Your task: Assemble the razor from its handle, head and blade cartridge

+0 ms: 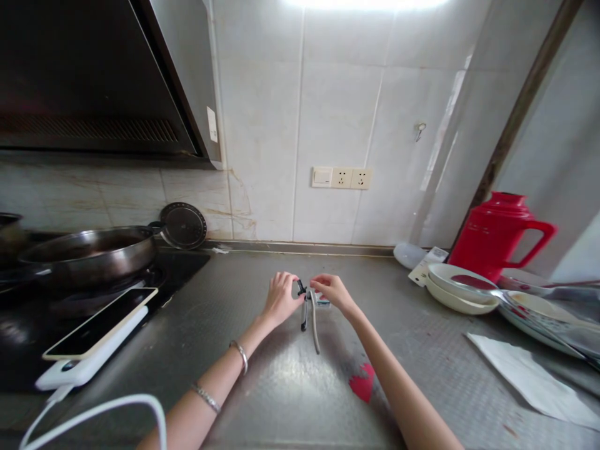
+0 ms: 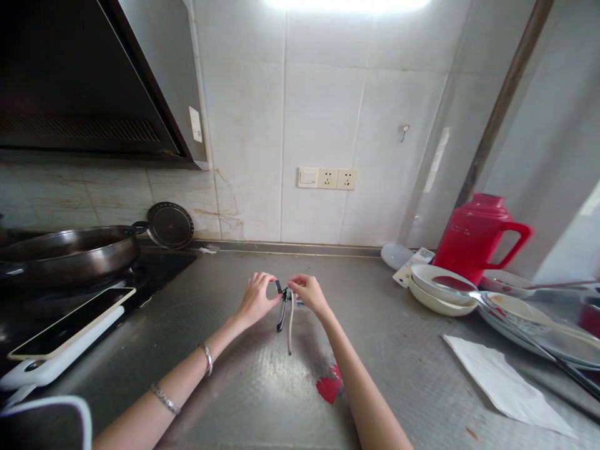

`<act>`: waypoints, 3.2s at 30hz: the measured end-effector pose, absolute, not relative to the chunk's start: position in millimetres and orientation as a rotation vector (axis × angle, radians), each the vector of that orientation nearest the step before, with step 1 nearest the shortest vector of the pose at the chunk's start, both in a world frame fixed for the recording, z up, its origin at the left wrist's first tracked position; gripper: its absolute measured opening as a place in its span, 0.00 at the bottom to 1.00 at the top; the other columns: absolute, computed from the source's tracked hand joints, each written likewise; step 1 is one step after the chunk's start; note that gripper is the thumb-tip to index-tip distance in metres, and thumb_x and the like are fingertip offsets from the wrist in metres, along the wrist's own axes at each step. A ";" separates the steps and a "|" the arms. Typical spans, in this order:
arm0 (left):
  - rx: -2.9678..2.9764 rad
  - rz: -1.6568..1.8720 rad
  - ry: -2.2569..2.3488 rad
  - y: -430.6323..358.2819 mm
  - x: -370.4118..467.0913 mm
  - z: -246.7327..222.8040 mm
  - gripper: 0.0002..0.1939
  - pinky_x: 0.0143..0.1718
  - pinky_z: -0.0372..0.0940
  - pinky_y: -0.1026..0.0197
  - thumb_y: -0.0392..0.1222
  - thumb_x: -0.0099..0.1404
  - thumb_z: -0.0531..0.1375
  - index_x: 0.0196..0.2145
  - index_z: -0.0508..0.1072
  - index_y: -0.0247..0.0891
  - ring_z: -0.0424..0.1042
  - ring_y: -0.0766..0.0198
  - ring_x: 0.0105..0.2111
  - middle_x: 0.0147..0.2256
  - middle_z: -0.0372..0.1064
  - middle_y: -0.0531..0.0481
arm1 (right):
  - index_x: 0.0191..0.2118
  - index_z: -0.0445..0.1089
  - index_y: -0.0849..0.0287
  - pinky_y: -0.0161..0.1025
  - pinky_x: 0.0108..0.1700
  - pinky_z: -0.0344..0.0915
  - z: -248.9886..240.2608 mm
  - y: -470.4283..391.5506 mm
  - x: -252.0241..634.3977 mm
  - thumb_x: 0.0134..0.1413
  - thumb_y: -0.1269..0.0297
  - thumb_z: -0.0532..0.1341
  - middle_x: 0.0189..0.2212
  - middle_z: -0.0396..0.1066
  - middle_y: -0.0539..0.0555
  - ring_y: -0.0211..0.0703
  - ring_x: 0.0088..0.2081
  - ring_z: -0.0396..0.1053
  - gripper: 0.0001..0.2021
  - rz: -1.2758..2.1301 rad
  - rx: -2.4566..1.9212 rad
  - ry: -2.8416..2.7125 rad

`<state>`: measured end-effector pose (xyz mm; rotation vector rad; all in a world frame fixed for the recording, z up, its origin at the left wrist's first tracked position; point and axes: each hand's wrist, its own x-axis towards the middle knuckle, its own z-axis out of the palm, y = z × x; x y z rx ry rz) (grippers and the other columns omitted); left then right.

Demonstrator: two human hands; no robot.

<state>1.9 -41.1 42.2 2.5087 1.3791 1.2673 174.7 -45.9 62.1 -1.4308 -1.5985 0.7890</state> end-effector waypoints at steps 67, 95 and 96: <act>1.475 0.974 0.883 -35.2 -4.8 52.5 0.14 0.25 0.58 0.66 0.48 0.52 0.60 0.27 0.74 0.32 0.67 0.68 0.24 0.25 0.71 0.47 | 0.34 0.74 0.64 0.31 0.22 0.64 57.5 -46.5 180.9 0.39 0.56 0.65 0.26 0.73 0.54 0.37 0.25 0.68 0.17 0.909 -1.039 -1.582; 2.311 0.471 1.747 -67.4 16.3 35.1 0.20 0.34 0.60 0.56 0.55 0.58 0.54 0.28 0.74 0.35 0.72 0.48 0.36 0.33 0.74 0.36 | 0.28 0.76 0.63 0.35 0.27 0.60 7.8 -21.7 254.2 0.39 0.60 0.62 0.24 0.70 0.53 0.38 0.25 0.63 0.12 0.530 -1.404 -1.805; 2.322 0.451 1.749 -69.6 18.4 35.1 0.20 0.35 0.61 0.55 0.55 0.58 0.53 0.29 0.74 0.35 0.72 0.47 0.37 0.33 0.73 0.35 | 0.28 0.76 0.63 0.35 0.29 0.60 7.4 -21.2 253.5 0.40 0.60 0.62 0.25 0.71 0.53 0.39 0.26 0.64 0.11 0.487 -1.406 -1.826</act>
